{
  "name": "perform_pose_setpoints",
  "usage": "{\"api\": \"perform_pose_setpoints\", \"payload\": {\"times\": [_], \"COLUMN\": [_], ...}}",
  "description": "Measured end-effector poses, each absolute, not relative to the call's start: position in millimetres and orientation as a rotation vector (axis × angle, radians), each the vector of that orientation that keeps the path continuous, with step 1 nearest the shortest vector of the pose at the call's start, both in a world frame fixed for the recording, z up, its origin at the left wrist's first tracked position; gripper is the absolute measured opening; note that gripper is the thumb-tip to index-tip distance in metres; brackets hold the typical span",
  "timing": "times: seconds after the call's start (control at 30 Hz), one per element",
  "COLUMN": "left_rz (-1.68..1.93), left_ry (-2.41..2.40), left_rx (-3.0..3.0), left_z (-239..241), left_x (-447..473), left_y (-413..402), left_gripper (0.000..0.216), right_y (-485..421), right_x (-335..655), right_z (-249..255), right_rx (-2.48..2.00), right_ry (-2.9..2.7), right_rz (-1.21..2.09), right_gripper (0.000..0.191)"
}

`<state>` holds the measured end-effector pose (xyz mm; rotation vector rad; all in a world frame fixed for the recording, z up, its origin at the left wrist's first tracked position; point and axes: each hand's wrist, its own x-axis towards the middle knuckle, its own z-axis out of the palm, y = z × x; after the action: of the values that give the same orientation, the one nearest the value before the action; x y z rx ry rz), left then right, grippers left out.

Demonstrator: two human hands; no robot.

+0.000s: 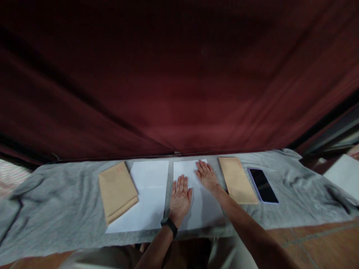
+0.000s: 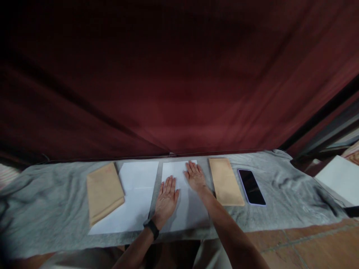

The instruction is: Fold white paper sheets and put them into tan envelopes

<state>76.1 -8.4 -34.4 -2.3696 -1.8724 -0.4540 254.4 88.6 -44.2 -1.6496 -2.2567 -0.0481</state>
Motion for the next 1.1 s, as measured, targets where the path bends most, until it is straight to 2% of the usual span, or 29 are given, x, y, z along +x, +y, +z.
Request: {"api": "perform_pose_setpoints", "payload": {"times": [0.17,0.43,0.67,1.1], "left_rz": [-0.486,-0.471,-0.489,-0.474], "left_ry": [-1.884,-1.902,-1.908,-1.7], "left_rx": [-2.361,-2.391,-2.376,-2.484], "left_z": [-36.8,-37.5,-34.6,-23.6], "left_x": [76.5,76.7,75.5,54.5], "left_y": [-8.3,-7.6,-11.8,-81.5], "left_gripper": [0.058,0.056,0.058,0.053], "right_y": [101.4,39.9,22.5,-67.3], "right_x": [259.3,226.1,250.3,275.7], "right_z": [-39.0,-48.6,-46.7,-27.2], "right_rx": [-1.748,-1.492,-1.603,-1.473], "right_ry": [-2.187,-2.336,-2.266,-2.456], "right_rz": [-0.078,-0.093,-0.085,0.015], "right_gripper": [0.055,0.05,0.052,0.052]}}
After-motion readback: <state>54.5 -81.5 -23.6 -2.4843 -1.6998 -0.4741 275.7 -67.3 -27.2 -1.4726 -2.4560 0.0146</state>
